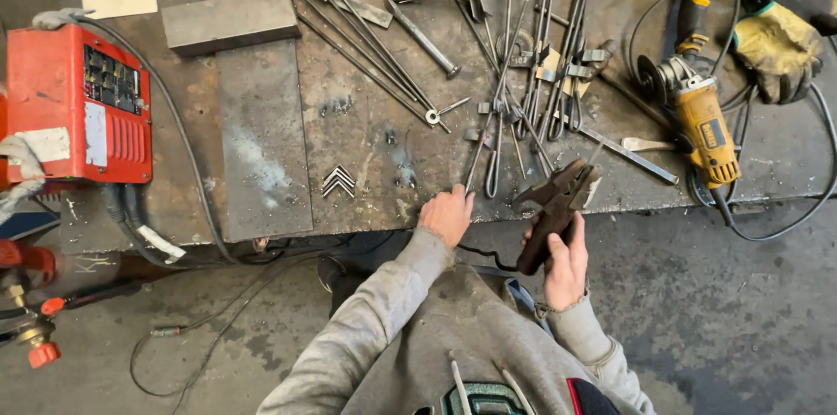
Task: The person positions metal rods on a steel workbench and welds them using an electrode holder, striking arcs that produce sparks and smoke. Between welds the person repositions the rods and the holder, adjusts rod placement with the free hand, and finally steps back from the bench.
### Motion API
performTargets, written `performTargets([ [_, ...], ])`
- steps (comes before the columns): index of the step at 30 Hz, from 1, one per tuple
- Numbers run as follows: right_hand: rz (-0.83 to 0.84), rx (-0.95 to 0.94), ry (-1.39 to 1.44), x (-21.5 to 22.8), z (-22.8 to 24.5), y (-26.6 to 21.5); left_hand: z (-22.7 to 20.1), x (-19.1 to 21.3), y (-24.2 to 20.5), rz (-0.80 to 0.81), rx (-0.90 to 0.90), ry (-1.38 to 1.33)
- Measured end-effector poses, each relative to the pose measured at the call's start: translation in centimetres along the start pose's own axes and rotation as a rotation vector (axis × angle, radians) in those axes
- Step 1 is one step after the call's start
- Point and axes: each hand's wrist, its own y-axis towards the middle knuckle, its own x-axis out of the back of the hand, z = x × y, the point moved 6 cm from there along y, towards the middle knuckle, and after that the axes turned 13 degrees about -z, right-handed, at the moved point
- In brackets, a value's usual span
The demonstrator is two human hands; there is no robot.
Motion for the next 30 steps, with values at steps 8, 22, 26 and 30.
performTargets([
  [8, -0.03, 0.371, -0.384, -3.6, 2.7, -0.5, -0.6, 5.0, -1.5, -0.111, 0.109, -0.28],
  [22, 0.631, 0.291, -0.172, -28.7, 7.5, -6.5, 13.8, 15.4, -9.3, -0.74, 0.281, -0.889],
  [26, 0.654, 0.16, -0.328, -28.8, 3.1, -8.0, 21.9, 20.8, -8.2, -0.653, 0.718, -1.091],
  [30, 0.628, -0.107, -0.359, -27.0, -3.4, -9.1, 30.8, 19.9, -5.0, -0.478, 0.805, -1.037],
])
